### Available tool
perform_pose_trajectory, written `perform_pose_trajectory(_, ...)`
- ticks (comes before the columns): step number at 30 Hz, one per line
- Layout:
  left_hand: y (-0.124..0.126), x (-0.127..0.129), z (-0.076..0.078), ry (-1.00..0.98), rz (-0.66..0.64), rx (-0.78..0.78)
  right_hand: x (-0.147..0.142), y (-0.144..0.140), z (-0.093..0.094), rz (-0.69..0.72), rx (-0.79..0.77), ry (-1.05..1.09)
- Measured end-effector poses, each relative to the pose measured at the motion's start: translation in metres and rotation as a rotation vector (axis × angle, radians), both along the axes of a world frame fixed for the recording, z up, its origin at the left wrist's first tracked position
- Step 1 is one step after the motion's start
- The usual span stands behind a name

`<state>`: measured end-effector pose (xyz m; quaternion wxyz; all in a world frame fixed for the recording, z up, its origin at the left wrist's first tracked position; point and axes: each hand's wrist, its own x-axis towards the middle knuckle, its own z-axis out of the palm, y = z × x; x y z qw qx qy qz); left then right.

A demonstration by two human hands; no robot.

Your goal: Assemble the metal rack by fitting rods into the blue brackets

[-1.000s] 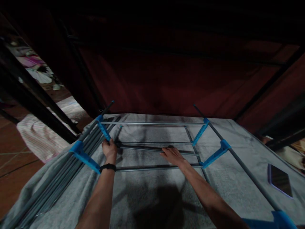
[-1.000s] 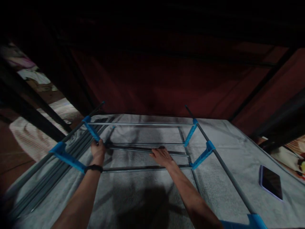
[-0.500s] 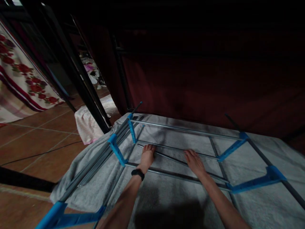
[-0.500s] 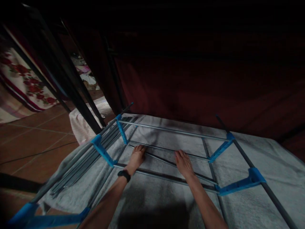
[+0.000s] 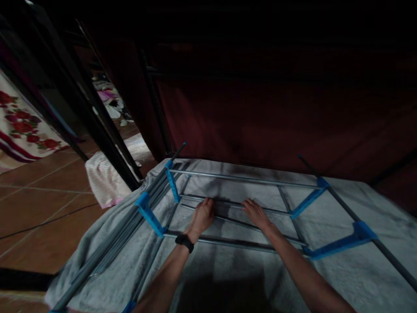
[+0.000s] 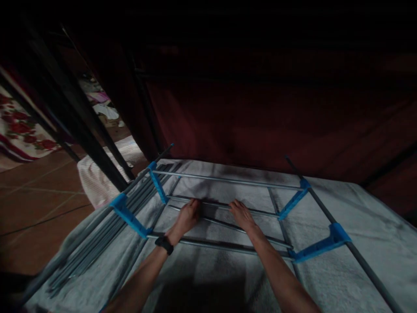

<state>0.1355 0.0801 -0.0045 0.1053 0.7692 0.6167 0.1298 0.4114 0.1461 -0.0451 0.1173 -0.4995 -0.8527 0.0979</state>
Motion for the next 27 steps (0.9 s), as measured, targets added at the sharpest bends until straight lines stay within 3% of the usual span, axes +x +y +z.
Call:
perform_pose_trajectory(2,0.01,0.011,0.005,0.016,-0.051,0.15,-0.002,-0.003,0.003,-0.033,0.002,-0.002)
perform_pose_trajectory(4,0.025,0.023,0.004,0.041,-0.159,0.205,-0.005,-0.005,0.006,-0.055,0.003,-0.001)
perform_pose_trajectory(8,0.058,0.037,-0.012,0.076,-0.332,-0.02,0.0,-0.012,0.008,-0.144,0.051,0.134)
perform_pose_trajectory(11,0.071,0.037,-0.022,0.071,-0.362,-0.039,0.024,-0.029,0.001,-0.393,0.139,0.258)
perform_pose_trajectory(15,0.076,0.035,-0.023,0.139,-0.327,-0.069,0.081,-0.045,-0.013,-0.964,0.254,0.367)
perform_pose_trajectory(17,0.078,0.036,-0.022,0.181,-0.33,-0.099,0.107,-0.041,-0.016,-1.118,0.223,0.456)
perform_pose_trajectory(21,0.084,0.039,-0.019,0.184,-0.333,-0.134,0.136,-0.025,-0.019,-0.996,0.05,0.521)
perform_pose_trajectory(27,0.105,0.039,-0.009,0.12,-0.317,-0.228,0.143,-0.021,-0.03,-0.989,0.045,0.479)
